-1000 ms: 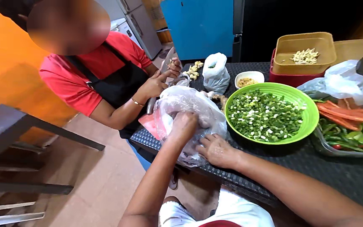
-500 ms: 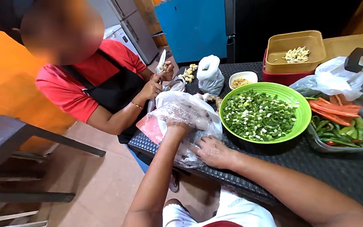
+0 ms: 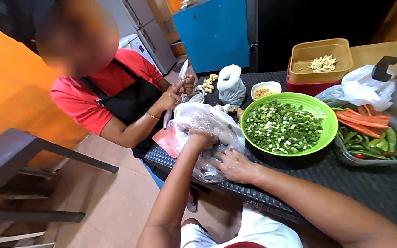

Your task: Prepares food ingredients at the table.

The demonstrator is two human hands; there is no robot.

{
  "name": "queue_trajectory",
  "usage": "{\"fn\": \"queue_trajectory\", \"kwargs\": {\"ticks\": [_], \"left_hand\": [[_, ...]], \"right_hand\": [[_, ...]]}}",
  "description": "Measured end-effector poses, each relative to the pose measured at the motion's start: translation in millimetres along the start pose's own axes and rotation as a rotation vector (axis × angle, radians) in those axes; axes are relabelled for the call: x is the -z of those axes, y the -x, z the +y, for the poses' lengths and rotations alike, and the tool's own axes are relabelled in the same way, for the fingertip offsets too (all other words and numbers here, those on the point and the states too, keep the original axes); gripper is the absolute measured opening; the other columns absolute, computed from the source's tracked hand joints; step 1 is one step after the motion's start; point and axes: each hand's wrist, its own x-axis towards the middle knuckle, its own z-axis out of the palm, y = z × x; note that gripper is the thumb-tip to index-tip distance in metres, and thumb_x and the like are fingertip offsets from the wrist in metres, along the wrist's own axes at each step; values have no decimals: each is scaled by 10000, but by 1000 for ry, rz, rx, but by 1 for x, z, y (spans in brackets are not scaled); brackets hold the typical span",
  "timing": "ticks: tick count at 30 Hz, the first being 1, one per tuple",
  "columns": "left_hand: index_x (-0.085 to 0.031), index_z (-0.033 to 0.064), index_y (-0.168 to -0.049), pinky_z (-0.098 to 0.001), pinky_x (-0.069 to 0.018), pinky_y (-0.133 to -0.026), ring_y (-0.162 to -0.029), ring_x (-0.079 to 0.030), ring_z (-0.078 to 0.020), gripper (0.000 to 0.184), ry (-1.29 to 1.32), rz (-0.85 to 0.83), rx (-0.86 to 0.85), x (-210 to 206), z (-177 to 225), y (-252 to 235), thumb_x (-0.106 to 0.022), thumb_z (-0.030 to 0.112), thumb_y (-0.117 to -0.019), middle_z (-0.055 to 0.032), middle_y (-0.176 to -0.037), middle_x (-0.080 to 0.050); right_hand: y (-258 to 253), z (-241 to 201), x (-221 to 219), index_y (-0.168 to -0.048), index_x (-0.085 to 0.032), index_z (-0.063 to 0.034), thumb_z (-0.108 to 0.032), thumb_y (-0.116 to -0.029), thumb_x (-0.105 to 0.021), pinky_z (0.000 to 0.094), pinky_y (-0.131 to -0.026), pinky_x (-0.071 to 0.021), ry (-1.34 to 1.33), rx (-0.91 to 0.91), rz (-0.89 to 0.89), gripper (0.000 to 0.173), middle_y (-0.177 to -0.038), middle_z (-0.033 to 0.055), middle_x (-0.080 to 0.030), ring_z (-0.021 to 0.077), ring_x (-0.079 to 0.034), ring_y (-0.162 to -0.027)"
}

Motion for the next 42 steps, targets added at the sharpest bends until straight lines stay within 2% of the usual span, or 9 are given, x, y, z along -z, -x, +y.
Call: {"fn": "queue_trajectory", "kwargs": {"ticks": [4,8,13,17,21,29,33,37,42], "left_hand": [[-734,-37,-1108,-695,-375,-1073,-1268,-567,-486,442,189,-115,134,27,-2,17,-596,377,-1032,-297,-1232,-668],[-744,20,-1123,-673,-397,-1068,-1285,-563,-442,377,247,127,21,20,-21,16,-617,357,-1010,-249,-1260,-668],[-717,33,-1199,-682,-390,-1067,-1301,-554,-447,358,73,-53,49,25,-15,21,-536,308,-1057,-245,-1294,-654],[-739,66,-1177,-716,-369,-1063,-1274,-571,-459,440,-6,-135,21,17,-19,17,-520,428,-1056,-233,-1255,-681],[-749,29,-1104,-690,-391,-1065,-1258,-584,-454,589,17,-53,8,13,-23,15,-589,584,-988,-245,-1222,-688],[-688,80,-1280,-674,-399,-1059,-1306,-547,-434,439,-101,-243,-30,23,-2,18,-675,388,-967,-222,-1303,-652],[-752,83,-1096,-669,-480,-917,-1167,-634,-425,369,-208,-211,-59,-2,9,5,-686,410,-937,-201,-1161,-708],[-751,31,-994,-680,-474,-901,-1124,-643,-444,395,-194,-200,-60,-10,11,-1,-685,416,-936,-230,-1099,-712],[-751,54,-1011,-700,-451,-921,-1116,-641,-446,417,-115,-266,-61,6,3,6,-676,457,-936,-224,-1089,-713]], "right_hand": [[1,0,1,-1485,-534,-109,-258,-1106,-400,649,-1076,-384,-15,5,-2,428,-1431,261,-556,472,-511,-1332],[0,4,-5,-1436,-573,-85,-265,-1099,-417,647,-1060,-398,-41,35,43,412,-1386,267,-584,476,-538,-1290],[0,1,0,-1458,-553,-94,-266,-1102,-418,648,-1078,-386,-31,19,-2,418,-1428,258,-557,463,-511,-1333],[1,0,2,-1456,-558,-101,-264,-1103,-413,645,-1086,-379,-31,16,-10,415,-1433,257,-555,459,-506,-1343],[0,0,3,-1459,-551,-96,-254,-1106,-404,640,-1082,-383,-25,12,-25,414,-1432,259,-553,454,-499,-1351],[-1,4,-1,-1403,-590,-82,-269,-1104,-410,637,-1065,-391,-36,25,-2,396,-1372,257,-584,452,-518,-1317],[0,0,4,-1410,-577,-75,-281,-1112,-386,625,-1080,-381,-9,2,-55,410,-1395,256,-563,446,-496,-1341],[0,0,3,-1404,-588,-72,-273,-1110,-392,635,-1079,-380,-18,4,-33,406,-1375,262,-581,460,-509,-1322],[1,1,3,-1427,-576,-94,-272,-1108,-406,643,-1084,-377,-34,11,-20,403,-1404,243,-574,451,-495,-1351]]}}
